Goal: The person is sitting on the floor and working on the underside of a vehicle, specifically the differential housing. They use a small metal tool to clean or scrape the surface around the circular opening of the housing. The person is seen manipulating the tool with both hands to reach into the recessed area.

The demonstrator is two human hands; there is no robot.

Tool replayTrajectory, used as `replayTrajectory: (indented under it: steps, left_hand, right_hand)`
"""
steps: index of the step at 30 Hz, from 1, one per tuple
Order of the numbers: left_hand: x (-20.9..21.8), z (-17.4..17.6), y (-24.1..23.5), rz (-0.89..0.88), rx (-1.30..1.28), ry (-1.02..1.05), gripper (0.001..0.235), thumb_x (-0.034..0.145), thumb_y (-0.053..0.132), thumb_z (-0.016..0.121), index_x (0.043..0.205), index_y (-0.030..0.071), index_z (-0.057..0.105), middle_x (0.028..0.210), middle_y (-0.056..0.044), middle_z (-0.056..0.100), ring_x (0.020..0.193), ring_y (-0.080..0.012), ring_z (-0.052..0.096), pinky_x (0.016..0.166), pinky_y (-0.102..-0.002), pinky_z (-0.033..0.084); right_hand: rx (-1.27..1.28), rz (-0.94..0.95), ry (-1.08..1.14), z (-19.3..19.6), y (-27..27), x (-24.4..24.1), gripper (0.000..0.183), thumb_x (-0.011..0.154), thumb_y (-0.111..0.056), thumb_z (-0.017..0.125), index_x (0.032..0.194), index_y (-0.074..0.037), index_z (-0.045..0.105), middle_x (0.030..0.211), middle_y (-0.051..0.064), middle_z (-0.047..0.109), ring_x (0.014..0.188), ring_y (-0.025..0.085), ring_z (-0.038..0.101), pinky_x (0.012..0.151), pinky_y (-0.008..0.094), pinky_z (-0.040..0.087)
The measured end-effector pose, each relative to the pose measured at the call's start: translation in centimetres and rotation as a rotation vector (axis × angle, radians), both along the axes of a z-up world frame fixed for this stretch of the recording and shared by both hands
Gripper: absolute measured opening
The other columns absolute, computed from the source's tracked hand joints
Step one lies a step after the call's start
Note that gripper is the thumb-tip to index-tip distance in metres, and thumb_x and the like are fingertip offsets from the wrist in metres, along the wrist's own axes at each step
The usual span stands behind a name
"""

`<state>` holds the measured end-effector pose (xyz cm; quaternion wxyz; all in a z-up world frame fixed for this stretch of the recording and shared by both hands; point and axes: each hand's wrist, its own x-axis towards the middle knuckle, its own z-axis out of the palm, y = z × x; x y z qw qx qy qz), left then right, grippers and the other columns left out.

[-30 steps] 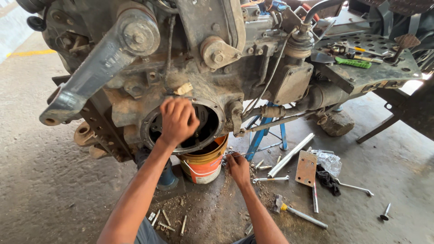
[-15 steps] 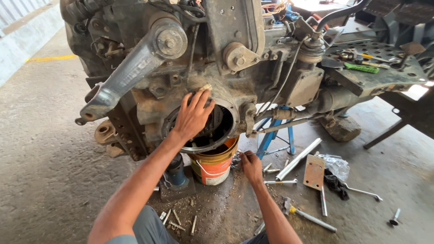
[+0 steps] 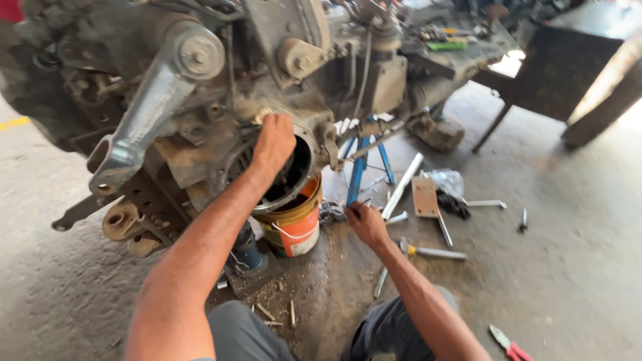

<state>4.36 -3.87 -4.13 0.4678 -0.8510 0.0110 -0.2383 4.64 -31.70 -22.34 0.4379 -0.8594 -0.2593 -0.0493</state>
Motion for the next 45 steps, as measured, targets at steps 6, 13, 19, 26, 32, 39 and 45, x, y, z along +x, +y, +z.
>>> replayTrajectory:
  steps: [6, 13, 19, 26, 32, 39, 45]
  left_hand:
    - [-3.6, -0.9, -0.5, -0.240, -0.686, 0.349, 0.018, 0.088, 0.013, 0.063, 0.102, 0.006, 0.071, 0.101, -0.017, 0.075, 0.090, -0.0354, 0.074, 0.077, -0.049, 0.058]
    - [-9.6, -2.0, -2.6, -0.124, -0.693, 0.590, 0.019, 0.094, 0.011, 0.056, 0.110, 0.006, 0.066, 0.093, -0.015, 0.076, 0.085, -0.0320, 0.075, 0.075, -0.049, 0.058]
    - [-9.9, -4.7, -4.8, -0.411, -0.669, 0.537, 0.021, 0.097, 0.027, 0.062, 0.106, 0.009, 0.068, 0.084, -0.012, 0.074, 0.082, -0.0305, 0.074, 0.074, -0.047, 0.056]
    - [-8.1, -6.5, -12.6, -0.442, -1.033, 0.511, 0.041, 0.102, 0.047, 0.063, 0.089, 0.008, 0.068, 0.069, -0.012, 0.068, 0.066, -0.0328, 0.072, 0.059, -0.046, 0.055]
    - [-1.9, -14.1, -20.6, -0.838, -1.559, 0.226, 0.034, 0.105, 0.035, 0.055, 0.090, 0.006, 0.067, 0.081, -0.014, 0.071, 0.079, -0.0340, 0.070, 0.070, -0.044, 0.053]
    - [10.9, -27.4, -28.7, -0.591, -2.459, 0.551, 0.051, 0.109, 0.045, 0.039, 0.105, 0.005, 0.070, 0.094, -0.007, 0.072, 0.091, -0.0177, 0.069, 0.084, -0.033, 0.054]
    - [17.7, -32.4, -32.0, -0.301, -2.869, 0.572, 0.056, 0.106, 0.053, 0.043, 0.103, 0.003, 0.069, 0.092, -0.008, 0.074, 0.086, -0.0162, 0.069, 0.082, -0.029, 0.054]
  right_hand:
    - [-0.119, -0.002, -0.075, -0.6, -3.7, -1.6, 0.025, 0.095, -0.030, 0.063, 0.098, -0.007, 0.073, 0.081, 0.017, 0.075, 0.074, 0.036, 0.073, 0.067, 0.047, 0.056]
    - [-0.091, -0.057, 0.034, 1.3, -4.3, -2.2, 0.026, 0.097, -0.030, 0.063, 0.101, -0.006, 0.073, 0.078, 0.017, 0.075, 0.071, 0.032, 0.074, 0.067, 0.045, 0.057]
    - [-0.051, -0.024, 0.026, 2.0, -3.3, -3.4, 0.028, 0.098, -0.030, 0.064, 0.104, -0.005, 0.074, 0.076, 0.016, 0.074, 0.068, 0.028, 0.071, 0.064, 0.043, 0.055]
    - [0.321, -0.070, 0.327, 1.7, -6.4, -1.8, 0.026, 0.100, -0.027, 0.063, 0.098, -0.002, 0.071, 0.069, 0.006, 0.068, 0.057, 0.012, 0.059, 0.051, 0.031, 0.047]
    - [0.551, -0.190, 0.348, -4.9, -9.9, 0.9, 0.027, 0.101, -0.023, 0.064, 0.090, 0.001, 0.067, 0.069, 0.006, 0.067, 0.057, 0.011, 0.061, 0.050, 0.028, 0.047]
    - [0.626, -0.282, 0.288, -6.0, -12.6, 5.6, 0.017, 0.098, -0.017, 0.063, 0.101, -0.002, 0.069, 0.097, 0.013, 0.072, 0.083, 0.022, 0.068, 0.072, 0.036, 0.056]
    - [0.445, -0.334, -0.028, -11.7, -14.6, 11.6, 0.020, 0.095, -0.008, 0.057, 0.111, -0.005, 0.068, 0.106, 0.022, 0.069, 0.100, 0.041, 0.067, 0.083, 0.046, 0.051]
